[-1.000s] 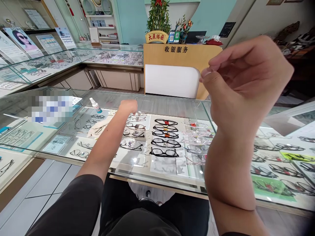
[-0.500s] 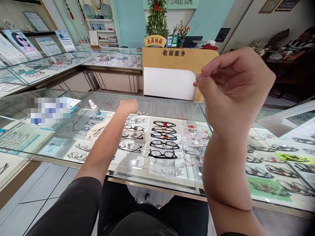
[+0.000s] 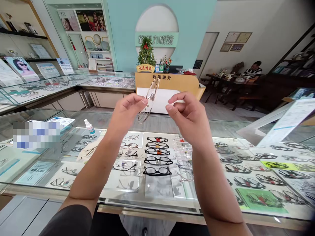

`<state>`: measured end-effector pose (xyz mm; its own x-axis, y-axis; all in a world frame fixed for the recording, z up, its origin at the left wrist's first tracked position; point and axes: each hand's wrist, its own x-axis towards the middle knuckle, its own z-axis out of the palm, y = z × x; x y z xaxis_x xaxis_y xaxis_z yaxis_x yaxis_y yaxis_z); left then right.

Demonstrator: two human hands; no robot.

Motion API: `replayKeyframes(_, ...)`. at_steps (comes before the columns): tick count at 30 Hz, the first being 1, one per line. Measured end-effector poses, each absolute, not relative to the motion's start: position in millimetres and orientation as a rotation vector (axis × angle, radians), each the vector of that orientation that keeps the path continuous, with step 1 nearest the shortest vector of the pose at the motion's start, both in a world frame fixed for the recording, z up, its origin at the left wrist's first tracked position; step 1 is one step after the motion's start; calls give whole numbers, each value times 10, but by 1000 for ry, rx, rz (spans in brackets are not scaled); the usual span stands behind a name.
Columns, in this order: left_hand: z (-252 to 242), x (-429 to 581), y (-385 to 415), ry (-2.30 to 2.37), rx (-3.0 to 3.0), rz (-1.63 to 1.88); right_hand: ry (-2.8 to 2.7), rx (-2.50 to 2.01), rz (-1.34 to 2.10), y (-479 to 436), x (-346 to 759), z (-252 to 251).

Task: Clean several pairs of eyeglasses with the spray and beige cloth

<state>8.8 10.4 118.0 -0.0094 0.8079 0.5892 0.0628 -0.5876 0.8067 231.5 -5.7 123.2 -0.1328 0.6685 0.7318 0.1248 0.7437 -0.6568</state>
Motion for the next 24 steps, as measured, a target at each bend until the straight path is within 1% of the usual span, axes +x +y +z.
replayKeyframes(2,1171,187,-4,784,1639,1703,-1671,-650,622,-118,2289,1268)
replayKeyframes(5,1146,290,-94,721,1615,1743,-1678,-644,659,-172,2266,1309)
replayKeyframes(16,1117,343,-49,643,1587,1666,-1668,-639,646,-126,2246,1277)
replayKeyframes(24,1152,265,-29,669,1700,1572,-1669,-674,612,-123,2266,1303)
